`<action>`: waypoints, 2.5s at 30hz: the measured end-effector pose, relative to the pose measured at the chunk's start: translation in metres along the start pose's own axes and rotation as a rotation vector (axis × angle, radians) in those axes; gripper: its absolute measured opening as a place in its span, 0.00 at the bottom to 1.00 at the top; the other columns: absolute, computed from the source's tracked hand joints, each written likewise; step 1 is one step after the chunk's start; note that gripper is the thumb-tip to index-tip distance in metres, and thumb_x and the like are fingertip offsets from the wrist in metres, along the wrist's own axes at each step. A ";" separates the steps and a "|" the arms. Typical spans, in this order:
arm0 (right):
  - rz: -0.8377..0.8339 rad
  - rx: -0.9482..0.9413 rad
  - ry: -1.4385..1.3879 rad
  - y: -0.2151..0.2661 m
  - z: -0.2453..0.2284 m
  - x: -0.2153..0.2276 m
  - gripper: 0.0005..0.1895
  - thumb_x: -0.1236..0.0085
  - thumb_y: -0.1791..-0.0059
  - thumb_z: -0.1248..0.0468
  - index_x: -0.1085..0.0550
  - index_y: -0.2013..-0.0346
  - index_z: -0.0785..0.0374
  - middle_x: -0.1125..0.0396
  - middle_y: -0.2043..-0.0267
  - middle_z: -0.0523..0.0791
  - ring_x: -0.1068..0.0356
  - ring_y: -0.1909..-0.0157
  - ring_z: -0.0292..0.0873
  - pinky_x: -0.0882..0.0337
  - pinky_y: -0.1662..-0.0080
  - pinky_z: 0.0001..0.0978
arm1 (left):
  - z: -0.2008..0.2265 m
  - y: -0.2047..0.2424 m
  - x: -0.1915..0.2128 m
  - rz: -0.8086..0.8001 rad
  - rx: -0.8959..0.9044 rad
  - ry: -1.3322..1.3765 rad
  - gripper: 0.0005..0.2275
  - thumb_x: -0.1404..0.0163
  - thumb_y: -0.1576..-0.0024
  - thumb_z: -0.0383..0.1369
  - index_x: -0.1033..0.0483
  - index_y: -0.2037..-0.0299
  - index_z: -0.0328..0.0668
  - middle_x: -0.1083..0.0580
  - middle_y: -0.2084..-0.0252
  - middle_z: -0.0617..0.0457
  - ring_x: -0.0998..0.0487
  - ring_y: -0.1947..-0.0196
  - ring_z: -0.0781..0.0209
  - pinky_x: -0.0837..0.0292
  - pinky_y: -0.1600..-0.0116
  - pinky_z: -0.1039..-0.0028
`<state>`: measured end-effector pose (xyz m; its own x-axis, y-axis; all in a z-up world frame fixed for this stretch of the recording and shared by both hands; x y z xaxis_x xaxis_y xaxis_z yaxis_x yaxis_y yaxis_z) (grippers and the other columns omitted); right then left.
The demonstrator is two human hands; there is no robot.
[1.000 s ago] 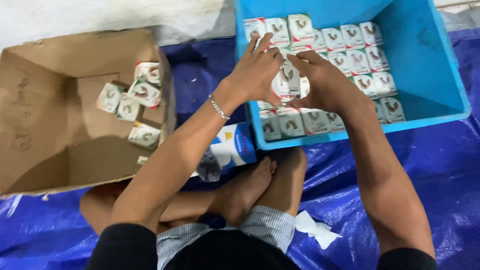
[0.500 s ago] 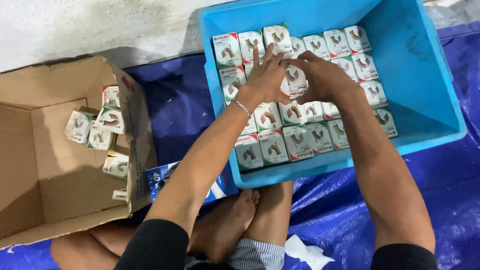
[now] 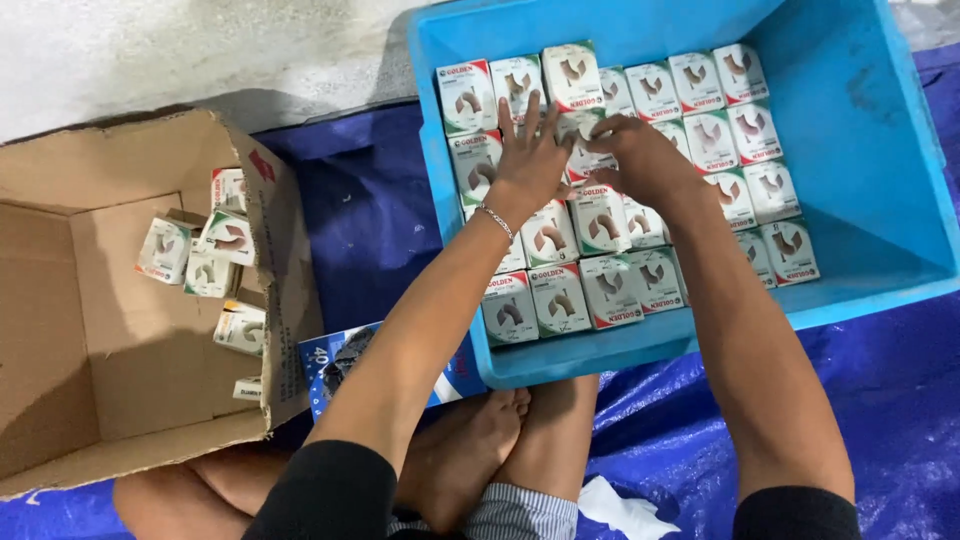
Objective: Organizing small product boxes by transferring them from a cardboard box into a blue plastic crate.
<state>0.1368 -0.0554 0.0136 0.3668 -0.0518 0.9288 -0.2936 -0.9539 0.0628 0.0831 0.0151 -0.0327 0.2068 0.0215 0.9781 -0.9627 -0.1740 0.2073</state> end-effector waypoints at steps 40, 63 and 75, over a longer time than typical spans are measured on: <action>-0.778 0.246 0.294 -0.070 -0.433 -0.396 0.13 0.38 0.60 0.66 0.22 0.65 0.72 0.27 0.58 0.57 0.25 0.55 0.58 0.25 0.52 0.46 | -0.288 0.423 -0.255 -0.131 0.563 0.294 0.11 0.54 0.45 0.35 0.19 0.72 0.42 0.21 0.70 0.44 0.18 0.64 0.46 0.23 0.59 0.55; -0.478 0.398 -0.199 -0.063 -0.479 -0.144 0.22 0.43 0.52 0.46 0.25 0.57 0.61 0.26 0.62 0.53 0.28 0.51 0.59 0.30 0.50 0.50 | -0.270 0.437 -0.012 -0.191 0.228 0.852 0.21 0.46 0.43 0.40 0.28 0.41 0.41 0.24 0.53 0.35 0.21 0.55 0.37 0.28 0.53 0.55; -0.300 0.033 -0.821 0.016 -0.395 -0.076 0.18 0.33 0.55 0.61 0.27 0.57 0.68 0.27 0.66 0.49 0.30 0.62 0.40 0.26 0.59 0.34 | -0.179 0.416 0.055 -0.045 0.291 0.225 0.39 0.48 0.58 0.70 0.25 0.49 0.44 0.25 0.47 0.43 0.42 0.33 0.39 0.59 0.32 0.38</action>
<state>-0.2442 0.0501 0.0877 0.9479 0.0182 0.3180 -0.0619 -0.9689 0.2398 -0.3368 0.1199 0.1103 0.1726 0.2457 0.9539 -0.8569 -0.4400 0.2684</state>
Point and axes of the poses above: each hand's wrist, its own y-axis away from the middle knuckle, its own x-axis out of the back of the hand, z = x × y, the point moved 9 cm from there along -y, towards the middle knuckle
